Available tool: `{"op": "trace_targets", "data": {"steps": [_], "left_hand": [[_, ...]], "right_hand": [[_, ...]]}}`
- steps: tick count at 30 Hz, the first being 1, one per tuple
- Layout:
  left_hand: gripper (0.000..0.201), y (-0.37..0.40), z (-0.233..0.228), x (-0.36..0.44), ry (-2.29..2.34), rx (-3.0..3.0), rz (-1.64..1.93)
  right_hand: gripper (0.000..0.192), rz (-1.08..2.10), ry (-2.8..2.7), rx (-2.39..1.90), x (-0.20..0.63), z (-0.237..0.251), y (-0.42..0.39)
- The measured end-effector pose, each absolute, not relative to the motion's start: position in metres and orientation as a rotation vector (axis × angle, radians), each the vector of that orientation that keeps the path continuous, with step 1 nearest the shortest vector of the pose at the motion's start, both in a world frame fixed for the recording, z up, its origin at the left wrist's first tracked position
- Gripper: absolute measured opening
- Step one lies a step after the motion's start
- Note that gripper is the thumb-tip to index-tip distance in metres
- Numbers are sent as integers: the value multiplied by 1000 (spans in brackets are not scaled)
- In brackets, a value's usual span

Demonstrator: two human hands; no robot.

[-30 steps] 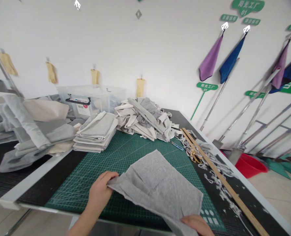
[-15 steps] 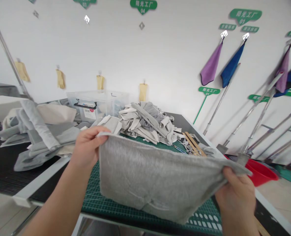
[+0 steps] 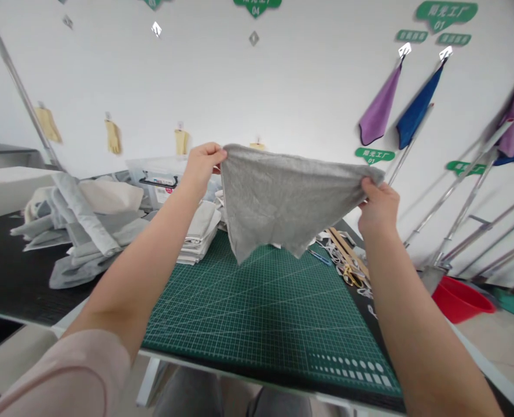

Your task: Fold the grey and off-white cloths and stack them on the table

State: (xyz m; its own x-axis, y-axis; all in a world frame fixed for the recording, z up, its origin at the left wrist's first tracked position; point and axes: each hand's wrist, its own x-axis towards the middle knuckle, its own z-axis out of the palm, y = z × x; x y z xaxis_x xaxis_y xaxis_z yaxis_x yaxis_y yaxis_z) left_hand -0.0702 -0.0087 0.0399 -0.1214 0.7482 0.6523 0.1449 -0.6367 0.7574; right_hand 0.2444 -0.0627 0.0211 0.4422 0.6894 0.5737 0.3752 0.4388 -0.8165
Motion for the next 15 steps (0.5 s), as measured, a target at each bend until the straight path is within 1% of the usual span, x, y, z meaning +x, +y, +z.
{"op": "trace_targets", "data": {"steps": [3,6,8,11,13,15], "left_hand": [[15,-37,18,-81,954,1743,1818],[14,-70,-34,-95,938,1816,1689],[15,-95,-78,-106,951,1905,1443],[19,-131,-140,-120,993,2003,1023],[24,-151,-173,-128,1021,2010,855],[27,-165,-195,-135,1047,1983,739]], "right_hand": [[14,403,-1025,-928,246,-1,-83],[12,442,-990,-953,248,-60,-113],[13,500,-1001,-1071,250,-110,-139],[14,675,-1091,-1333,250,-179,-180],[18,791,-1133,-1435,246,-212,-205],[24,849,-1158,-1470,239,-232,-223]]}}
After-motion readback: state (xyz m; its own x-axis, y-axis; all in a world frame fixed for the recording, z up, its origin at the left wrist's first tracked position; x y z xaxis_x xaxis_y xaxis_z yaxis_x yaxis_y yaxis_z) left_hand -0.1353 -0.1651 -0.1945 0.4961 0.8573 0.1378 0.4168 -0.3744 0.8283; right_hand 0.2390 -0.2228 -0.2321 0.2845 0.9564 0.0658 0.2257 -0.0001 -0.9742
